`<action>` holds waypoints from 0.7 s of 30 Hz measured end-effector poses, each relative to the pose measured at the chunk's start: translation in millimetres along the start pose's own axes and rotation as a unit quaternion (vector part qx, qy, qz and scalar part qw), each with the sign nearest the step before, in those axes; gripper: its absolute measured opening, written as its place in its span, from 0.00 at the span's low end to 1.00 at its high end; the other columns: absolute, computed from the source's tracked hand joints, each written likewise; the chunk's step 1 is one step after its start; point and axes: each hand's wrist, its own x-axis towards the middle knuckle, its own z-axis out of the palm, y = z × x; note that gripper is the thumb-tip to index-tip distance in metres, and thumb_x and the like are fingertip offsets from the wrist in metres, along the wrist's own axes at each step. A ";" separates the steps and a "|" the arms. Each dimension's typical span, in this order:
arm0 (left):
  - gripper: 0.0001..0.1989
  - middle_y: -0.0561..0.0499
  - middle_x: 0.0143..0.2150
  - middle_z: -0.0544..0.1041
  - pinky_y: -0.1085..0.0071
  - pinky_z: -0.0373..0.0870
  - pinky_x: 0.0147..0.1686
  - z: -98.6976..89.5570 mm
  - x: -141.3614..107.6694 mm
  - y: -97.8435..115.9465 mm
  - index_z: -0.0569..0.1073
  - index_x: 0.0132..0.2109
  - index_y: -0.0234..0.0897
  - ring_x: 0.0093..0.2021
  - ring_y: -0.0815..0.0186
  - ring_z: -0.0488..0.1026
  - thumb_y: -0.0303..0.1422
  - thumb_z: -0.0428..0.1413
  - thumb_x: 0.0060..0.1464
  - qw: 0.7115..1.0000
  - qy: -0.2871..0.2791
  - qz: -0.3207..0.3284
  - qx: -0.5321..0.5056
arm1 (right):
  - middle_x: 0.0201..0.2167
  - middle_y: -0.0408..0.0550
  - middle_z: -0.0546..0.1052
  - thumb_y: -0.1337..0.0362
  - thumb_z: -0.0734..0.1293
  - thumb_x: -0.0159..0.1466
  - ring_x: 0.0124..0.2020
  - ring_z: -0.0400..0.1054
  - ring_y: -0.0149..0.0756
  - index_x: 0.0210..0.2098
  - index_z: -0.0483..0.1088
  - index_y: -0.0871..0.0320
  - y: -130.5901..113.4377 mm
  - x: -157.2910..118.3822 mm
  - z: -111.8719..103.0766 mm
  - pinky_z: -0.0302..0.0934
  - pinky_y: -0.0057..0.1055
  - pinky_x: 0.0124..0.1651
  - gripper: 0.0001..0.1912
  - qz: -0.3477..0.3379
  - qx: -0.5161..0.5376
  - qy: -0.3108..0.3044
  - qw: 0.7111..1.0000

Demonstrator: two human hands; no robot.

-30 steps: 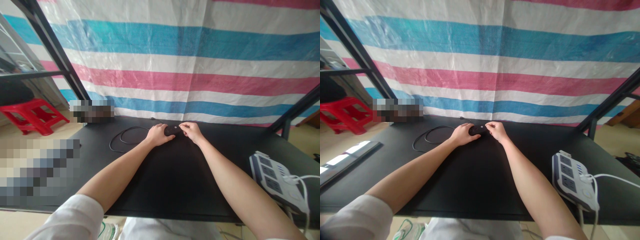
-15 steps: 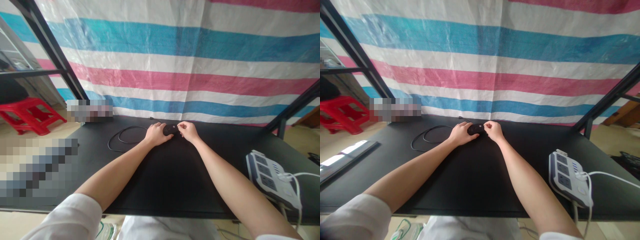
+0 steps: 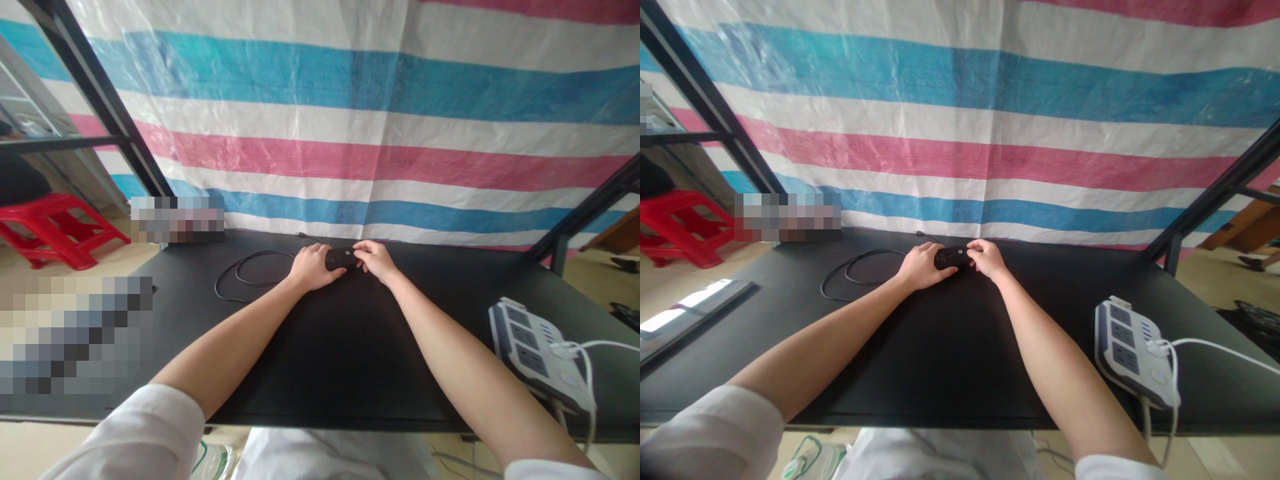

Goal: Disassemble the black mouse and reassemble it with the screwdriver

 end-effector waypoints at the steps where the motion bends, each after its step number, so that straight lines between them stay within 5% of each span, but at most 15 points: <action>1: 0.31 0.41 0.51 0.77 0.60 0.69 0.54 0.2 0.0 -0.3 0.72 0.55 0.34 0.52 0.51 0.75 0.52 0.57 0.52 1.000 0.000 0.001 0.000 | 0.23 0.40 0.73 0.72 0.66 0.53 0.16 0.65 0.26 0.31 0.70 0.59 -1.0 0.0 -0.4 0.53 0.21 0.13 0.06 0.005 0.009 -0.008 1.000; 21: 0.32 0.40 0.51 0.76 0.59 0.70 0.51 3.9 1.5 -2.8 0.71 0.55 0.34 0.50 0.50 0.76 0.54 0.55 0.53 1.000 -0.002 0.003 -0.009 | 0.24 0.43 0.76 0.76 0.66 0.54 0.19 0.67 0.25 0.34 0.76 0.61 4.9 3.7 -10.0 0.60 0.22 0.20 0.10 0.030 0.115 -0.035 0.992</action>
